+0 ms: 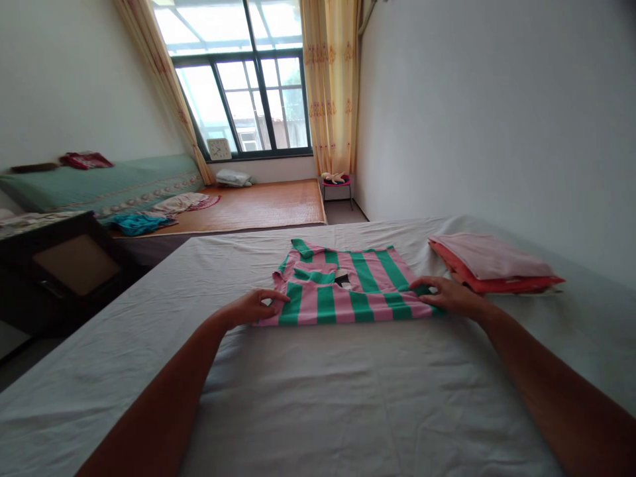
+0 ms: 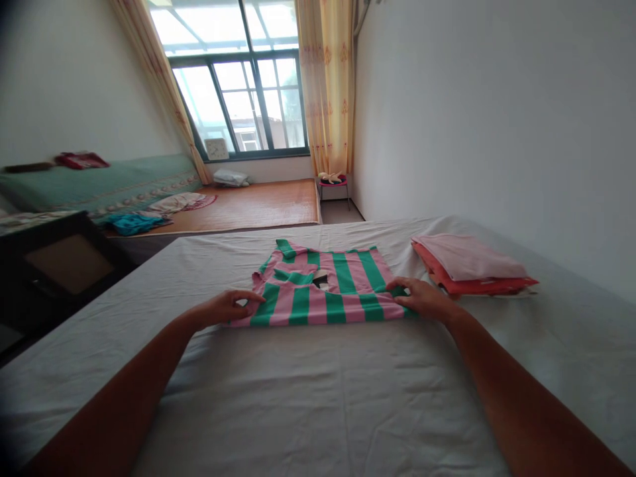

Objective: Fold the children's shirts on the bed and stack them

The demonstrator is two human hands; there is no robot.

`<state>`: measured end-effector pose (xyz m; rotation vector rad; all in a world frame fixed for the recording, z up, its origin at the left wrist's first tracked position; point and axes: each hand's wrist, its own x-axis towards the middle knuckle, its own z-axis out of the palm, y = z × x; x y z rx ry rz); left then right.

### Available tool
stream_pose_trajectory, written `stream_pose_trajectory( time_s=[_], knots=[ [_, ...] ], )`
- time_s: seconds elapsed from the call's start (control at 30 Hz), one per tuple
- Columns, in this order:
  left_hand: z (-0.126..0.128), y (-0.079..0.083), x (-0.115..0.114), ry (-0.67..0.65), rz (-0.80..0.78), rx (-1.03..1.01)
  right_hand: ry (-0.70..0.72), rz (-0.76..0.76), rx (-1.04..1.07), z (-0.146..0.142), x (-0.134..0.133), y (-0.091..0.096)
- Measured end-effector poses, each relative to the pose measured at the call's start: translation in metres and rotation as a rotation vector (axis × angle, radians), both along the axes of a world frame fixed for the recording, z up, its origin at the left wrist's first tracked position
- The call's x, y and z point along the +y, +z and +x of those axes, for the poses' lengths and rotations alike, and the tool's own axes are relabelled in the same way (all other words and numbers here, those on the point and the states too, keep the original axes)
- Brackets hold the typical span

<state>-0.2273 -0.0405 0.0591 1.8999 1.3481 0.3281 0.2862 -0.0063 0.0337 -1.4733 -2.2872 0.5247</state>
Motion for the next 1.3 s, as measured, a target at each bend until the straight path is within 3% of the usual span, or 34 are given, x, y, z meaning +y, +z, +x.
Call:
stream_pose_trajectory(
  time_s=[0.07, 0.17, 0.23, 0.3, 0.37, 0.47, 0.73, 1.03, 1.17, 1.3],
  knots=[
    [0.001, 0.005, -0.003, -0.029, 0.072, 0.095, -0.049, 0.083, -0.089, 0.002, 0.0, 0.0],
    [0.017, 0.007, -0.006, 0.059, 0.426, 0.227, -0.156, 0.38, -0.136, -0.014, -0.004, 0.004],
    [0.035, 0.001, -0.008, 0.104, 0.659, 0.271, -0.064, 0.478, -0.093, -0.038, -0.012, 0.007],
    [0.055, -0.008, -0.011, 0.014, 0.768, 0.28, 0.174, 0.42, -0.047, -0.068, -0.023, 0.007],
    [0.072, -0.019, -0.016, -0.132, 0.749, 0.311, 0.373, 0.301, -0.052, -0.094, -0.036, 0.002],
    [0.084, -0.033, -0.023, -0.17, 0.641, 0.424, 0.419, 0.185, -0.134, -0.109, -0.046, -0.009],
    [0.072, -0.042, -0.021, 0.04, 0.493, 0.57, 0.072, 0.082, -0.334, -0.066, -0.025, -0.021],
    [0.067, -0.038, -0.027, 0.125, 0.43, 0.581, -0.209, 0.155, -0.428, -0.042, 0.0, -0.048],
    [0.065, -0.042, -0.026, 0.165, 0.485, 0.536, -0.198, 0.216, -0.48, -0.058, 0.007, -0.03],
    [0.064, -0.046, -0.025, 0.177, 0.565, 0.5, 0.062, 0.314, -0.393, -0.119, 0.027, 0.002]
  ],
)
